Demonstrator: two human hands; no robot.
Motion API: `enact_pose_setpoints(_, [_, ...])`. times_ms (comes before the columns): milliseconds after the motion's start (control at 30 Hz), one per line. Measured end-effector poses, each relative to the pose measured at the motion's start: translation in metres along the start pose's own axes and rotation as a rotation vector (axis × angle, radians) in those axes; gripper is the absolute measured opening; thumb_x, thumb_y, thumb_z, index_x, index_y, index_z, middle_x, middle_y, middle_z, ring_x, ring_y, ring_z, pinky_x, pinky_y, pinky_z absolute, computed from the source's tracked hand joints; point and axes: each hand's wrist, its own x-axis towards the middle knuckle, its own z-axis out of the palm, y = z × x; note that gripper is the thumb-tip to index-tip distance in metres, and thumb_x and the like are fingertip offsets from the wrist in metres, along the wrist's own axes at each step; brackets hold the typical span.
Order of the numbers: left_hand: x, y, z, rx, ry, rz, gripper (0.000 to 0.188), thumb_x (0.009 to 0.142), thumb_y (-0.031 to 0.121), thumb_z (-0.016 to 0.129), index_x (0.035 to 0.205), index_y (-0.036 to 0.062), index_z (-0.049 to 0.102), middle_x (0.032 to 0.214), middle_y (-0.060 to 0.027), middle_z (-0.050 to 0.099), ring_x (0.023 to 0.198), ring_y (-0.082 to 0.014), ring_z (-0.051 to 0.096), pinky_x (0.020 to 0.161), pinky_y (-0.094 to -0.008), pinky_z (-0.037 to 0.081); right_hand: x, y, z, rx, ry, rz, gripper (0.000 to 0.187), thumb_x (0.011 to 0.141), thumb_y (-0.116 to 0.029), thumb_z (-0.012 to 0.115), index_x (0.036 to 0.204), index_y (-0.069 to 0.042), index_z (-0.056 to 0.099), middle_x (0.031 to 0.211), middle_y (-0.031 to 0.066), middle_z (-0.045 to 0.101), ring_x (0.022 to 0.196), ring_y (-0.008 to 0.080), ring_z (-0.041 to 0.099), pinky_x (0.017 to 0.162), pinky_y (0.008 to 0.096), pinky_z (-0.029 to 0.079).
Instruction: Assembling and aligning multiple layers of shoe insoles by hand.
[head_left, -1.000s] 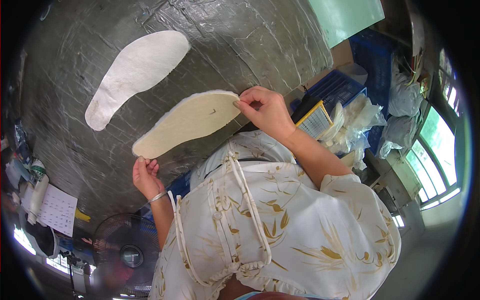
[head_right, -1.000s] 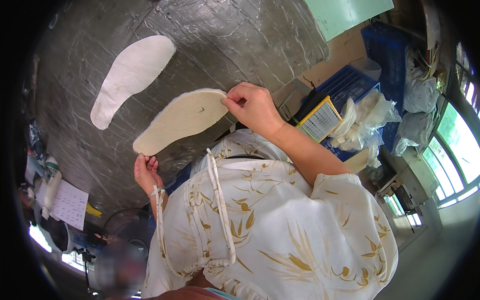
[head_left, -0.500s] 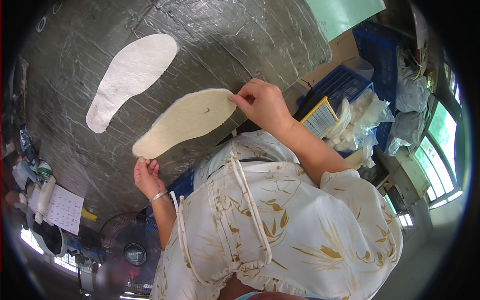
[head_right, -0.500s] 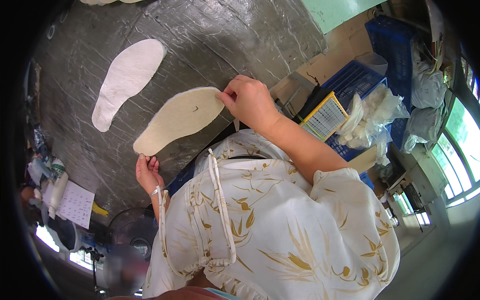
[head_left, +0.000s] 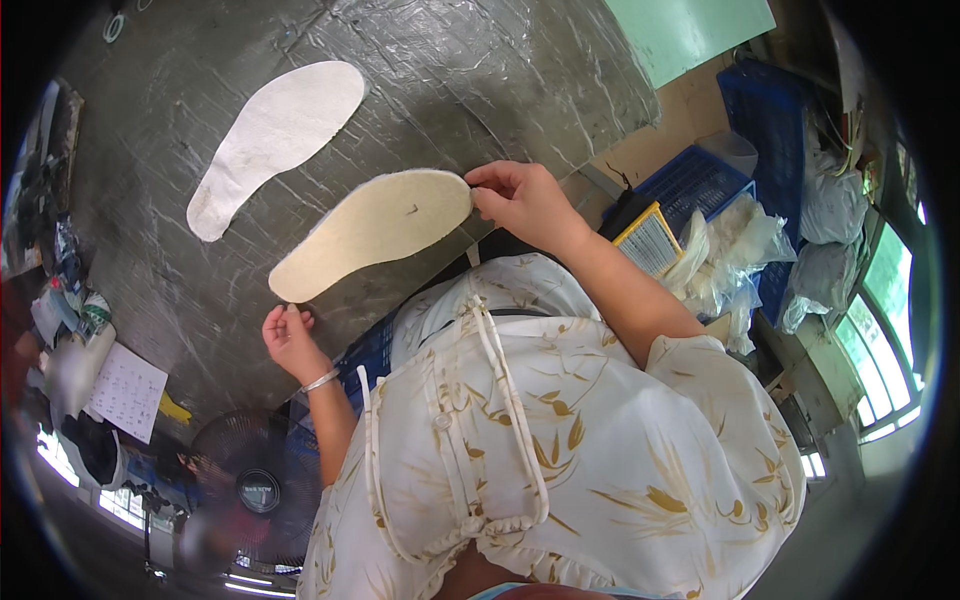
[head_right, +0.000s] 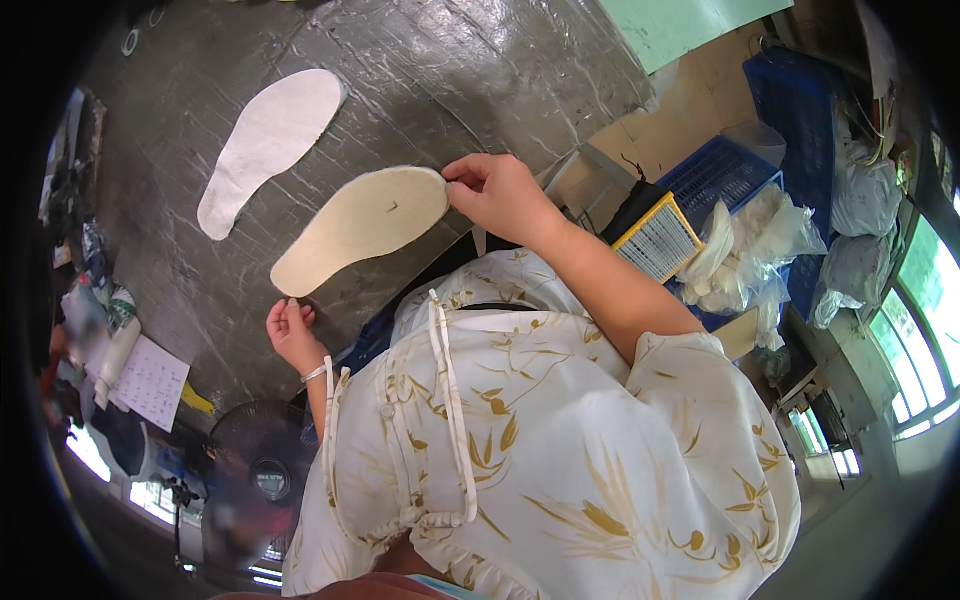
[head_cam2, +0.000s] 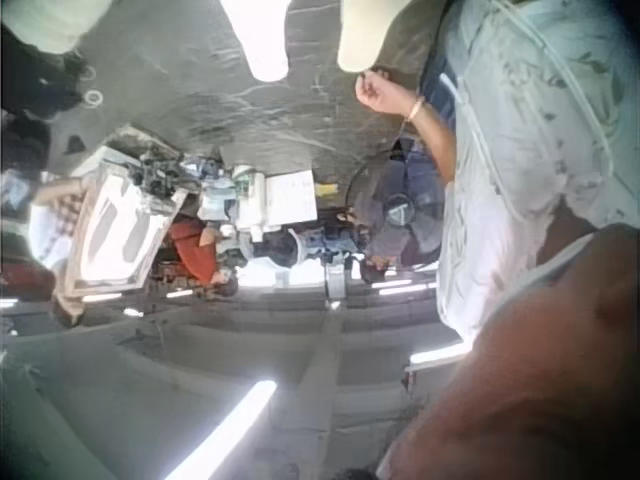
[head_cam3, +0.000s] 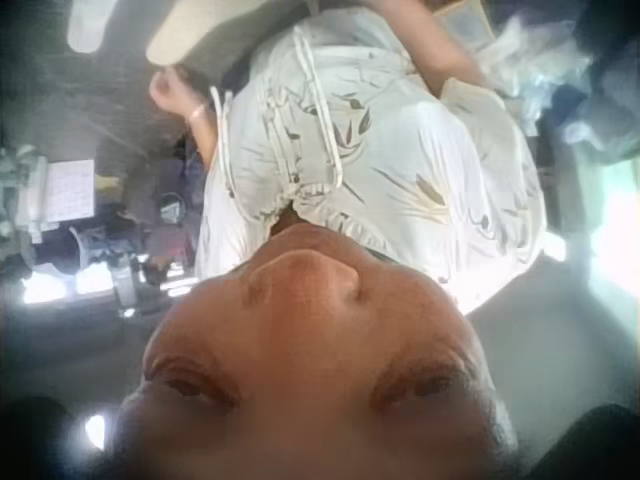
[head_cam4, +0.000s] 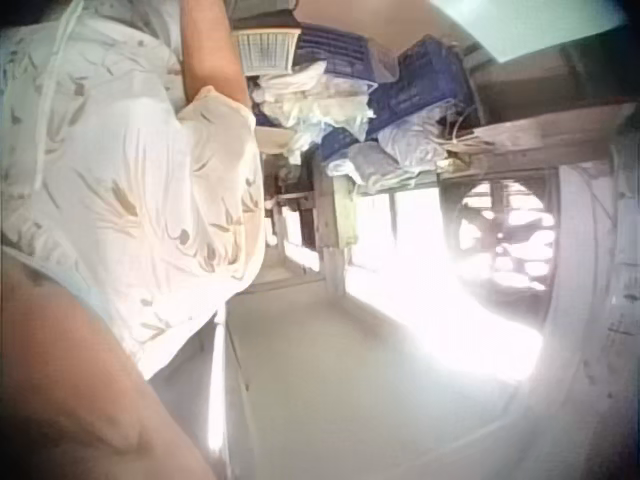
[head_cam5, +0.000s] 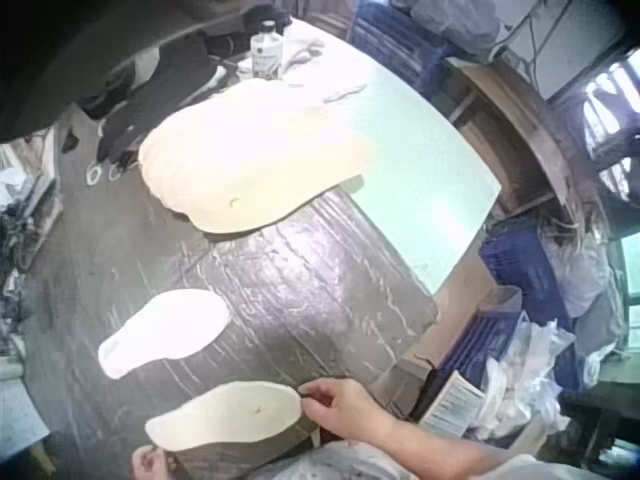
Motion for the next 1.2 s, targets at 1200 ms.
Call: enact_pose_setpoints(1200, [-0.114,0.23,0.051,-0.087,-0.165,1.065,0.014,0.094,0.008,0.067,0.1,-0.0035,0.071,0.093,-0.0062,0.07,0.079,-0.0101,0.062,0.07,-0.0237,0.05,-0.067,-0.299,0.062,-0.777,-0.291,-1.788,0.018,0.075,-0.005,0.076,0.091,-0.008,0.068,0.102,0.0045,0.062,0.089,0.0245,0.061,0.077,0.0355,0.049])
